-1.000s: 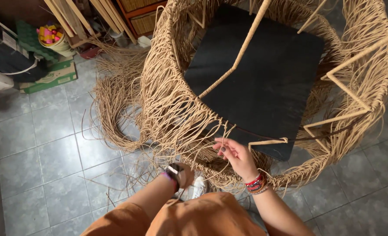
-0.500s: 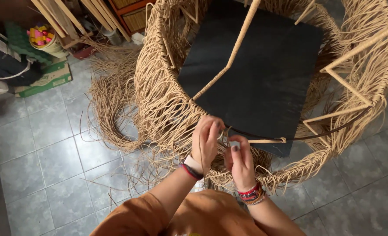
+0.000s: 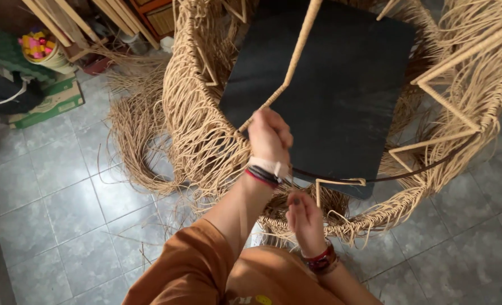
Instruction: Weave and tie natural fibers onto a circular furniture frame
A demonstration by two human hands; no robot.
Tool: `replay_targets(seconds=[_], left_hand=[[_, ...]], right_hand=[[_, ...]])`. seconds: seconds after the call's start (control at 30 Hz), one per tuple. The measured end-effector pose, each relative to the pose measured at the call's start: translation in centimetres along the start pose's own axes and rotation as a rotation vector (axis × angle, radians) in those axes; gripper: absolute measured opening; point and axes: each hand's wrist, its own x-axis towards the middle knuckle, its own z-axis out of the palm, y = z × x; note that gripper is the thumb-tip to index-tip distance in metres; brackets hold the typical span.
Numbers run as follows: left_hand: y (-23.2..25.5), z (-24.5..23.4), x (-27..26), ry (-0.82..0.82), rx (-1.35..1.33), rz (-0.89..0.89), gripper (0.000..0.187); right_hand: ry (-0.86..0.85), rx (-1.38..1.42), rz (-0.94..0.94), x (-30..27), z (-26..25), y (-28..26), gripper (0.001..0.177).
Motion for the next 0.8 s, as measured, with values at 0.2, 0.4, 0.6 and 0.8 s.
replay_targets(seconds=[0.2, 0.4, 0.6, 0.8], left_hand=[[-1.7, 0.3, 2.5, 0.118, -0.026, 0.0, 0.035], [-1.1, 0.5, 2.2, 0.125, -0.052, 0.096, 0.03], [2.4, -7.9, -6.1, -0.633, 0.565, 0.595, 0.055], [-2.8, -15.0, -10.7, -0.819, 0.514, 0.285, 0.052]], right_hand=[[-0.008, 0.019, 0.049, -1.7, 0.3, 1.2, 0.024], [-0.022, 0.011, 0.025, -1.1, 0.4, 1.9, 0.025], [-0.104, -0.382, 0.016, -2.8, -1.2, 1.1, 0.027], [-0.674, -0.853, -0.092, -1.9, -1.1, -3.0, 0.021]])
